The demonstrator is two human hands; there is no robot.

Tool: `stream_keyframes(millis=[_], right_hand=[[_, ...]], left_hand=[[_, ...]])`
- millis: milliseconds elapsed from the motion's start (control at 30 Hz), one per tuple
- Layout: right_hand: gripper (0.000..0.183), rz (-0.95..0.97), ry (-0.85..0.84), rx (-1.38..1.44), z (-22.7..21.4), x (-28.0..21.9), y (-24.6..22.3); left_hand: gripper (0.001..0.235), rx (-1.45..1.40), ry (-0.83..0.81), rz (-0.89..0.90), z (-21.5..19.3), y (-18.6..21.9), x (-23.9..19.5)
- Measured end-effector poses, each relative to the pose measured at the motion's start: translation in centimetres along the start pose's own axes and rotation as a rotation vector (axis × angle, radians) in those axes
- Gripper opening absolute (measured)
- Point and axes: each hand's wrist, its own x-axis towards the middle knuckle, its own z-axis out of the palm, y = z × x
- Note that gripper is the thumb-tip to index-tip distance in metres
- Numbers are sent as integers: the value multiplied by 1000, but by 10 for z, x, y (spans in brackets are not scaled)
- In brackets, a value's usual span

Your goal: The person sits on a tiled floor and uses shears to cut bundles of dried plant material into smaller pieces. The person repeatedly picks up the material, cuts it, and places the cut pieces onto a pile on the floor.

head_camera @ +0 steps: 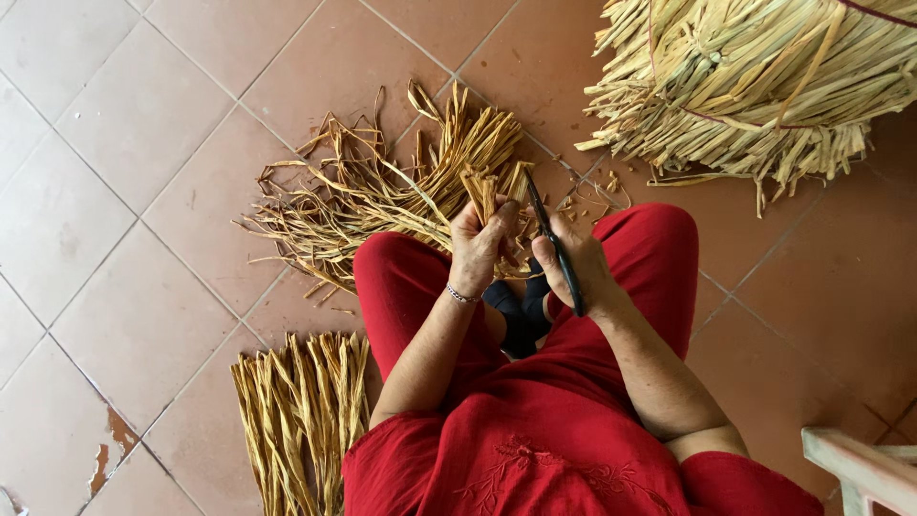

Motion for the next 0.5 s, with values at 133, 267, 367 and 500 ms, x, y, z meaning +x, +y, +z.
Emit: stream_keyframes(millis=[133,267,367,500], right_hand=[[75,10,8,-47,8,0,11],[72,-254,116,-100,11,6,21],[72,-136,66,-72,8,7,24],[73,16,69,59,8,8,26]], left_hand=[[19,-36,-14,-23,3,3,-1],[20,-29,-28,-72,4,5,-4],[21,4,-13,-90,3,0,-3],[20,24,-12,-101,-1,-9,0]])
